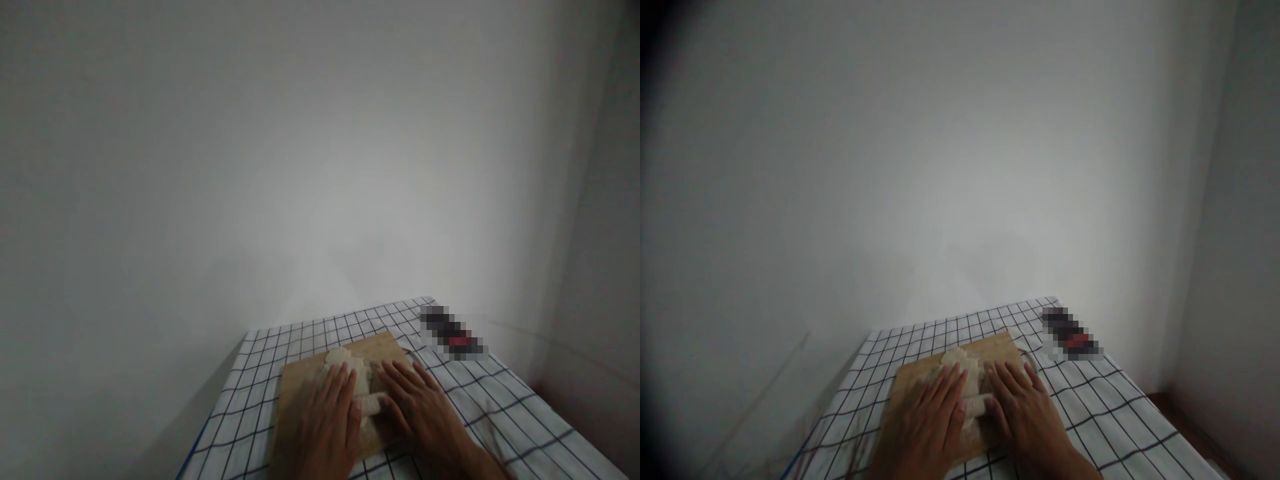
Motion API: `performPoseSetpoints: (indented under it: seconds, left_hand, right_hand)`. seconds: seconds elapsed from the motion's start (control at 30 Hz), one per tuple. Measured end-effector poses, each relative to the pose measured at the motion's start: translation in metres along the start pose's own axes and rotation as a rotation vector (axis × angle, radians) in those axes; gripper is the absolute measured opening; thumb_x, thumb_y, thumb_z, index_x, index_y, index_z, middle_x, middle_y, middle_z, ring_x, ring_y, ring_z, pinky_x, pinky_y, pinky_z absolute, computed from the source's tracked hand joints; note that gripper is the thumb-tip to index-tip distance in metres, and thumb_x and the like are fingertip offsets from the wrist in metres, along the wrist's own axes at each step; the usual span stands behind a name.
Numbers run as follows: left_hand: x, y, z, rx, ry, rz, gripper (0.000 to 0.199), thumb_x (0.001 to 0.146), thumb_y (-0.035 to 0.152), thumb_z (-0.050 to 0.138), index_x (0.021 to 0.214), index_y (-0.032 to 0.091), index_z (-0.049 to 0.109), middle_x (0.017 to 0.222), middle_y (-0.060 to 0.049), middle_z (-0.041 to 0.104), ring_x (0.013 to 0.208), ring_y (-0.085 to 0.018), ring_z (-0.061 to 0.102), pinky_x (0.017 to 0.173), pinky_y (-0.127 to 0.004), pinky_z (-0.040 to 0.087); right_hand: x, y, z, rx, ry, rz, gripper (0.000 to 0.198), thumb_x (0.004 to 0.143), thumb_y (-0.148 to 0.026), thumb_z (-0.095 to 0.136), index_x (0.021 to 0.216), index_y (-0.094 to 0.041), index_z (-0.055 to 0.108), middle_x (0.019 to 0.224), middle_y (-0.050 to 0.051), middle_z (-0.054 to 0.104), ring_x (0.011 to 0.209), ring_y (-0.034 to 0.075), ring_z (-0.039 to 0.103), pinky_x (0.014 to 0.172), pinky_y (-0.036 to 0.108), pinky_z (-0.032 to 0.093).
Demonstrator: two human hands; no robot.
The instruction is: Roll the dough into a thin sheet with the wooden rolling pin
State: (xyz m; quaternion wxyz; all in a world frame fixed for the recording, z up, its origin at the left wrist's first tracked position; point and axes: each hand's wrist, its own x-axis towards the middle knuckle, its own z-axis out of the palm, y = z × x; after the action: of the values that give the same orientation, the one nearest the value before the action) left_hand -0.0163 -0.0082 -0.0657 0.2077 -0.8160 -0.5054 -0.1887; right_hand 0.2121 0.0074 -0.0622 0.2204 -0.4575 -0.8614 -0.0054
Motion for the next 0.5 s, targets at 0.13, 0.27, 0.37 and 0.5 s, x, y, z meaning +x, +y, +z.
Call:
performPoseSetpoints:
  seconds: [0.13, 0.27, 0.37, 0.5]
  left_hand:
    - [0.006, -0.007, 0.003, 0.010, -0.006, 0.027, 0.048, 0.100, 0.035, 0.039, 0.149, 0.030, 0.038, 0.154, 0.000, 0.040, 0.141, -0.027, 0.038, 0.110, -0.051, 0.043]
    - [0.025, -0.017, 0.012, 0.007, 0.007, 0.012, 0.043, 0.101, 0.033, 0.038, 0.143, 0.028, 0.046, 0.153, -0.002, 0.042, 0.144, -0.028, 0.033, 0.113, -0.053, 0.037]
    - [0.046, -0.025, 0.020, -0.038, -0.054, -0.090, 0.040, 0.101, 0.035, 0.038, 0.138, 0.026, 0.053, 0.149, -0.005, 0.048, 0.143, -0.030, 0.033, 0.112, -0.056, 0.034]
    - [0.079, -0.039, 0.031, -0.128, -0.142, -0.233, 0.042, 0.102, 0.038, 0.037, 0.136, 0.022, 0.053, 0.143, -0.011, 0.053, 0.137, -0.032, 0.041, 0.109, -0.055, 0.034]
  right_hand:
    - [0.011, 0.005, 0.002, -0.006, 0.017, -0.019, 0.043, 0.103, -0.041, 0.032, 0.142, -0.032, 0.048, 0.149, 0.001, 0.047, 0.139, 0.025, 0.040, 0.114, 0.052, 0.030]
    - [0.041, 0.011, 0.004, -0.053, 0.044, 0.026, 0.038, 0.102, -0.038, 0.033, 0.128, -0.029, 0.060, 0.145, 0.005, 0.051, 0.138, 0.027, 0.039, 0.111, 0.052, 0.031]
    - [0.069, 0.017, 0.003, -0.076, -0.003, 0.074, 0.039, 0.102, -0.034, 0.031, 0.118, -0.024, 0.065, 0.136, 0.008, 0.059, 0.133, 0.026, 0.045, 0.108, 0.046, 0.034]
    - [0.110, 0.033, 0.009, -0.054, -0.117, 0.148, 0.049, 0.103, -0.042, 0.024, 0.107, -0.022, 0.068, 0.113, 0.010, 0.070, 0.109, 0.024, 0.062, 0.092, 0.036, 0.045]
